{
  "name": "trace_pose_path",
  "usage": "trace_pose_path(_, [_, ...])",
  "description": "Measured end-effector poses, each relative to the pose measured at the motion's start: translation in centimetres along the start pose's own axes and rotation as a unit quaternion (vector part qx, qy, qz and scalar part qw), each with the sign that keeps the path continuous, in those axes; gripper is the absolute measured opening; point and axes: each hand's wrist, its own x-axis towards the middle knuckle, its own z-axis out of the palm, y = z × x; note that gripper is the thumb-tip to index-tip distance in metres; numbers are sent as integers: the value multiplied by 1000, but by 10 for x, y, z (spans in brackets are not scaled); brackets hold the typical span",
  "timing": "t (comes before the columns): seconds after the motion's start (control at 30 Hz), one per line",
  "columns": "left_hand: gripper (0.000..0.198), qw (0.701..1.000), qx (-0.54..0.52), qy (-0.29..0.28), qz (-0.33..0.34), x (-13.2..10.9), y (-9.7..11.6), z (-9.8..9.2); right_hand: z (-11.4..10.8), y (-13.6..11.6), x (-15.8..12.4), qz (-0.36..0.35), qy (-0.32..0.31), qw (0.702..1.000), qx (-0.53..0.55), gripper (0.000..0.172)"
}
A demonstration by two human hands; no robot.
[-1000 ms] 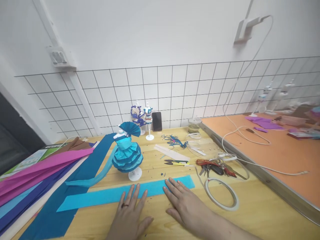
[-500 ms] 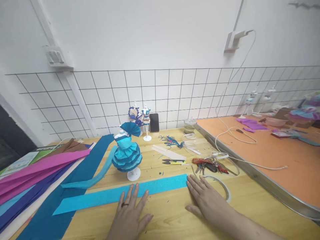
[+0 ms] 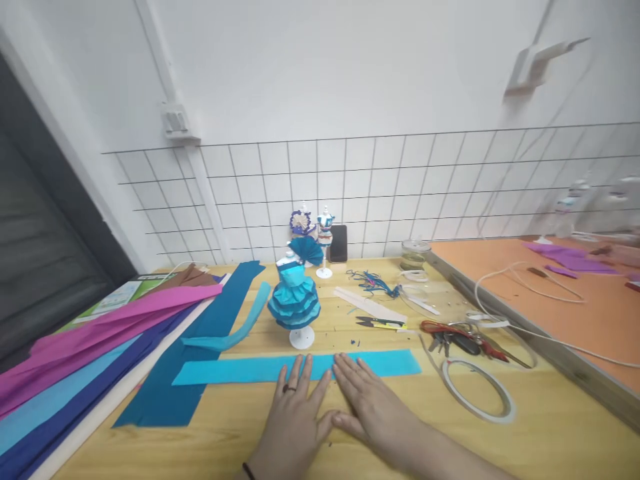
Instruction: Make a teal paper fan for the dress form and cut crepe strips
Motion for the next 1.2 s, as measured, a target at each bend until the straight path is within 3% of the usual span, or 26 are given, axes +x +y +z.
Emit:
trace_pose_path(0.1, [54, 999, -30, -1, -24, -3, 2, -7, 3, 17, -15, 34, 4, 999, -35, 73])
trace_pose_path(0.23, [63, 993, -58, -53, -91, -9, -7, -19, 4, 39, -39, 80, 19, 994, -77, 70])
trace_pose_path(0.43, [72, 968, -29, -124, -215, -27, -46, -38, -3, 55, -59, 111, 46, 984, -133, 71])
trace_pose_path(0.63, [74, 946, 23, -128, -298, -51, -83, -47, -2, 58, -60, 74, 66, 975, -200, 70])
trace_pose_path(0.77, [75, 939, 35, -141, -311, -57, -89, -49, 5, 72, -61, 30, 111, 960, -256, 64])
trace_pose_path(0.93, [77, 935, 45, -162, -313, -56, -89, -48, -1, 91, -60, -12, 149, 936, -320, 38])
trace_pose_path(1.0, [77, 934, 50, -166, -311, -55, -91, -46, -10, 91, -58, -32, 151, 931, -332, 30])
trace_pose_path(1.2, [77, 938, 43, -155, -306, -53, -94, -45, -32, 80, -45, -34, 122, 941, -313, 29])
